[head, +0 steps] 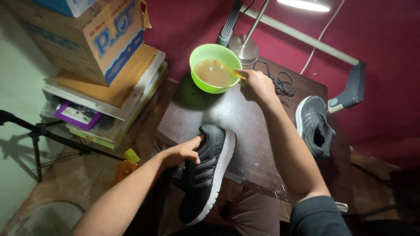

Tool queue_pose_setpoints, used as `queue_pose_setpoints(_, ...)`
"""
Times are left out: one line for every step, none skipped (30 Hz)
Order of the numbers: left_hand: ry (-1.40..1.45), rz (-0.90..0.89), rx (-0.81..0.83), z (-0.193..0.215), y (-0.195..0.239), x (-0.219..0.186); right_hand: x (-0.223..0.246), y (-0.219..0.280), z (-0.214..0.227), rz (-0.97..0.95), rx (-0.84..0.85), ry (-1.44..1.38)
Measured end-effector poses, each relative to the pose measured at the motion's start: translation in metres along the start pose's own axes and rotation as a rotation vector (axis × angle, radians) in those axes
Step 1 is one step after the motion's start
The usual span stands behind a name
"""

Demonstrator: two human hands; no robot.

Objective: The person scrubs a black sneaker with a yellow toothbrush, repeatedly dipping the brush into a green bowl of liquid. They clean the upper, sides, and sole of the shoe while holding it on their lap.

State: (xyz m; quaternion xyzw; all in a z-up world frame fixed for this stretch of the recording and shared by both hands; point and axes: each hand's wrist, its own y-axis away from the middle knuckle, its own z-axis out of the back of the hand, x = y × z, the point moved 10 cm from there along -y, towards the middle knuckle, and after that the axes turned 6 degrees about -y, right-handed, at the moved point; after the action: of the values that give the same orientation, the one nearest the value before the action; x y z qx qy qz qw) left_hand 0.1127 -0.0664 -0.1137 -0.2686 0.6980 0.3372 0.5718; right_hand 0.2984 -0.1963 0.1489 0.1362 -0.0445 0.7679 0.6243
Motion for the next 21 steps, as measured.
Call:
queue_pose_setpoints(0.005,0.0,0.004,-0.008,0.009,-0.027,-0.008,0.002,-0.012,-0.005,0.003,0.004)
queue_pose_setpoints(0.005,0.011,0.0,-0.014,0.019,-0.054,-0.013,0.005,-0.016,0.034,-0.069,-0.061)
queue_pose_setpoints(0.004,0.022,-0.004,-0.02,0.029,-0.081,-0.018,0.008,-0.02,0.073,-0.14,-0.125)
queue_pose_setpoints(0.004,0.024,-0.002,-0.019,0.027,-0.074,-0.018,0.014,-0.023,0.071,-0.14,-0.125)
queue_pose_setpoints(0.046,0.032,-0.004,-0.018,0.024,-0.067,-0.018,0.019,-0.026,0.079,-0.138,-0.18)
queue_pose_setpoints(0.088,0.041,-0.01,-0.017,0.023,-0.06,-0.017,0.025,-0.029,0.091,-0.135,-0.236)
queue_pose_setpoints(0.087,0.042,-0.01,-0.019,0.026,-0.069,-0.014,0.029,-0.027,0.091,-0.134,-0.237)
queue_pose_setpoints(0.109,0.036,0.001,-0.023,0.03,-0.079,-0.009,0.033,-0.019,0.122,-0.189,-0.317)
queue_pose_setpoints(0.131,0.029,0.012,-0.026,0.033,-0.09,-0.004,0.039,-0.01,0.152,-0.244,-0.397)
queue_pose_setpoints(0.131,0.029,0.011,-0.028,0.034,-0.094,-0.008,0.036,-0.016,0.153,-0.244,-0.397)
queue_pose_setpoints(0.191,0.037,0.012,-0.029,0.035,-0.098,-0.012,0.033,-0.025,0.142,-0.211,-0.333)
queue_pose_setpoints(0.25,0.048,0.015,-0.031,0.036,-0.101,-0.016,0.031,-0.034,0.129,-0.178,-0.272)
queue_pose_setpoints(0.248,0.05,0.015,-0.031,0.034,-0.094,-0.021,0.027,-0.038,0.127,-0.179,-0.274)
queue_pose_setpoints(0.363,0.034,0.005,-0.031,0.031,-0.088,-0.021,0.026,-0.029,0.202,-0.293,-0.368)
queue_pose_setpoints(0.478,0.018,-0.006,-0.029,0.028,-0.082,-0.023,0.027,-0.021,0.276,-0.407,-0.461)
queue_pose_setpoints(0.484,0.022,-0.011,-0.03,0.029,-0.083,-0.022,0.028,-0.022,0.277,-0.399,-0.463)
queue_pose_setpoints(0.553,0.009,-0.007,-0.03,0.031,-0.086,-0.02,0.03,-0.022,0.29,-0.402,-0.453)
queue_pose_setpoints(0.616,-0.006,-0.001,-0.03,0.03,-0.091,-0.019,0.031,-0.02,0.303,-0.411,-0.444)
queue_pose_setpoints(0.616,-0.003,-0.002,-0.028,0.028,-0.089,-0.021,0.029,-0.022,0.303,-0.41,-0.446)
queue_pose_setpoints(0.625,-0.029,-0.005,-0.026,0.026,-0.087,-0.022,0.028,-0.027,0.296,-0.399,-0.392)
queue_pose_setpoints(0.634,-0.056,-0.009,-0.024,0.025,-0.086,-0.024,0.028,-0.032,0.29,-0.386,-0.338)
